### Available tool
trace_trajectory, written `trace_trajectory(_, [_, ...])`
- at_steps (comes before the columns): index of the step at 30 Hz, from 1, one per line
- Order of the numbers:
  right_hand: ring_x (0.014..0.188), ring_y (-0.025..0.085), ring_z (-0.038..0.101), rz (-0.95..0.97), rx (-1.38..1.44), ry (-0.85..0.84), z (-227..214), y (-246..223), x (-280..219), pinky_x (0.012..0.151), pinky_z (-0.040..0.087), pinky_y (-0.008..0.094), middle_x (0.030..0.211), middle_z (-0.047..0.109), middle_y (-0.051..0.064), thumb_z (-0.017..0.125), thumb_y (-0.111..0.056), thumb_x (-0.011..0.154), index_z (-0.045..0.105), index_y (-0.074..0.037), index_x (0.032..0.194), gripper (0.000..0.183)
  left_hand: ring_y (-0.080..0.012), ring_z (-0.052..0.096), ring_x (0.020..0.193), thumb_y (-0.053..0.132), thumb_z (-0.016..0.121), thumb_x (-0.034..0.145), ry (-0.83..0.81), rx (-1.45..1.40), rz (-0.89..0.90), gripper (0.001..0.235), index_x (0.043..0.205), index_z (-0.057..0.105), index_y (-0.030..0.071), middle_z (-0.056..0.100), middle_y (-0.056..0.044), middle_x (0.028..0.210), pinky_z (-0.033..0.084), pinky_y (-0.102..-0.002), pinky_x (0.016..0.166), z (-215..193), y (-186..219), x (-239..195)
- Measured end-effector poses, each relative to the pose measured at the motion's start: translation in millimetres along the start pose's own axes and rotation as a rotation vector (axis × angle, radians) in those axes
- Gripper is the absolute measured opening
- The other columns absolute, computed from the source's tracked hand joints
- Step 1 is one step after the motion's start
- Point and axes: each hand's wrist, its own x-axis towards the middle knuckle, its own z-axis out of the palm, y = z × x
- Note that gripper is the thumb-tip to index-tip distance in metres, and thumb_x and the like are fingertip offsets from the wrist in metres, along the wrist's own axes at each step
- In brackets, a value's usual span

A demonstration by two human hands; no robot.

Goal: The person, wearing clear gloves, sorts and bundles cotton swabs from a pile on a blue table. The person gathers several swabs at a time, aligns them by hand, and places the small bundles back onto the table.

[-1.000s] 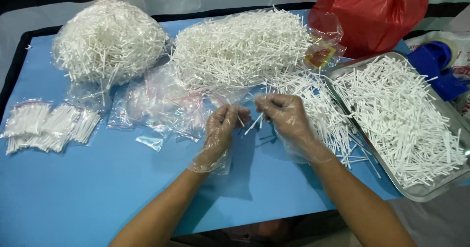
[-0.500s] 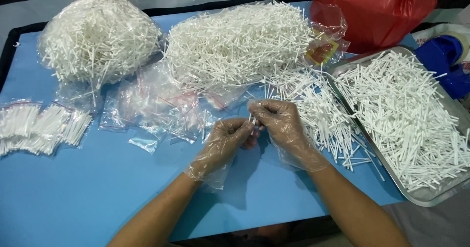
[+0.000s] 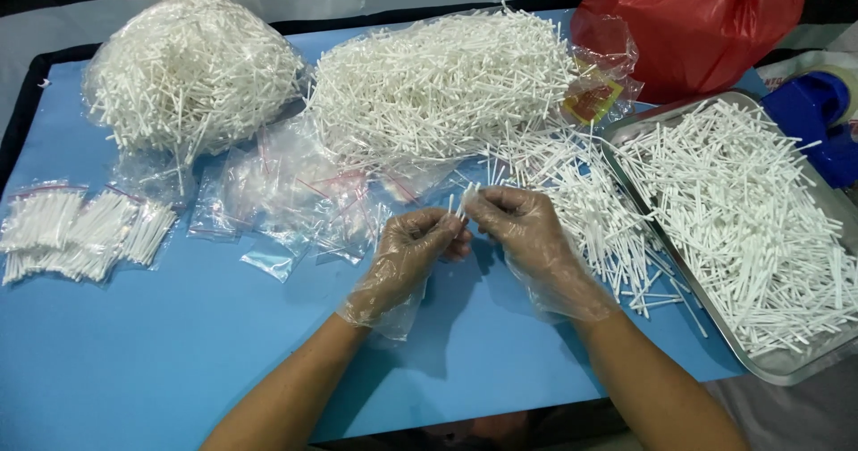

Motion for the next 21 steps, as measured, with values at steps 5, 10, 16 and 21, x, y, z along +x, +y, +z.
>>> trace_trajectory(5, [0.060,0.014,0.058,0.034,0.016,0.012,-2,5,4,0.049,0.047,0.022,0.064,0.063,0.014,0.082,-0.019,0.090,0.074,0.002,0.087,0.022,-0.0252,0.076,0.080,0.023,0.074,0.092,0.011,-0.011,0.000,0.030,0.100,0.074,-0.006,0.076,-0.019,0.085,0.065,-0.035,0.073,4,6,-3])
trace_trajectory(10, [0.063,0.015,0.061,0.055,0.085,0.011,-6,-7,1,0.050,0.047,0.020,0.070,0.065,0.014,0.075,-0.013,0.095,0.071,0.002,0.086,0.018,-0.0268,0.076,0.084,0.022,0.077,0.089,0.006,-0.067,-0.040,0.034,0.104,0.073,-0.009,0.076,-0.021,0.089,0.066,-0.036,0.075,3,15,-3])
trace_trajectory(16, [0.059,0.012,0.053,0.027,0.058,-0.044,-6,0,4,0.050,0.044,0.021,0.063,0.059,0.012,0.078,-0.011,0.093,0.073,0.003,0.083,0.018,-0.0266,0.076,0.084,0.022,0.080,0.087,0.016,-0.044,-0.083,0.037,0.103,0.073,-0.011,0.075,-0.022,0.089,0.067,-0.036,0.076,3,14,-6])
trace_trajectory(21, [0.066,0.015,0.056,0.099,0.011,-0.091,-10,1,9,0.055,0.046,0.023,0.068,0.061,0.013,0.073,-0.013,0.098,0.070,0.000,0.082,0.021,-0.0326,0.076,0.082,0.009,0.078,0.085,0.047,-0.150,-0.154,0.030,0.105,0.072,-0.013,0.074,-0.028,0.089,0.068,-0.041,0.072,0,16,-2])
